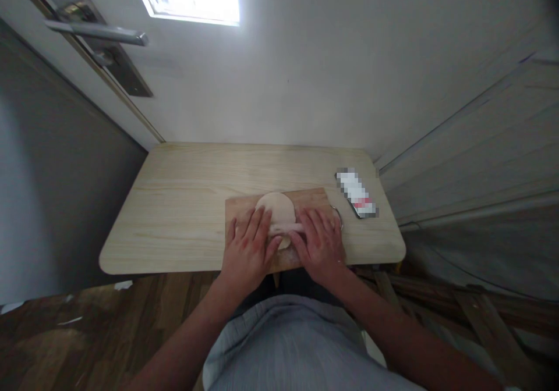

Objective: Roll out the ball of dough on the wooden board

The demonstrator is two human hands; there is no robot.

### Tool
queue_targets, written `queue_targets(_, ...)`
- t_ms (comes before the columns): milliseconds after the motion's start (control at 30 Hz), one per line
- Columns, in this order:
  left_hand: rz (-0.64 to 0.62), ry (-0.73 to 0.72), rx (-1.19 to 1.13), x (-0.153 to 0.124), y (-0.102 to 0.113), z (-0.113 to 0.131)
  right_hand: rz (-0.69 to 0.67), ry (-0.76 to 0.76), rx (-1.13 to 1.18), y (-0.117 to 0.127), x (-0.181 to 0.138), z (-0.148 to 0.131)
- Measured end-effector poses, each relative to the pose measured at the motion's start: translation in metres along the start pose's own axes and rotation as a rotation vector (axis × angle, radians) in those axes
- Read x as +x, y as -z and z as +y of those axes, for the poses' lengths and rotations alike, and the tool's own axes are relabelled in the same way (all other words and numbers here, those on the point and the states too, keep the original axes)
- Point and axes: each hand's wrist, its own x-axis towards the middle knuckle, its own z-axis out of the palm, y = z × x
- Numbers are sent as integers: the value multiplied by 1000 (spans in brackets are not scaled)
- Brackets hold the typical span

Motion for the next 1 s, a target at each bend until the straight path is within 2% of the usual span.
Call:
queue_targets(200,8,-32,-21,-34,1,10,-1,28,20,2,-32,-4)
queue_targets(333,1,-27,-31,-35,0,10,10,19,14,-2,-32,-4)
queue_targets(500,-2,28,-23,-4,-2,4,35,-34,-4,-3,-2,-5)
queue_targets(667,13,33,17,36,-3,-6,-17,-51,-32,0,36,-2)
queue_targets(867,31,74,45,76,-10,-19,-4,-88,-55,-17,78,10)
queue_targets(1000,8,92,39,88,-13,-23,-7,-100,-63,-24,91,15)
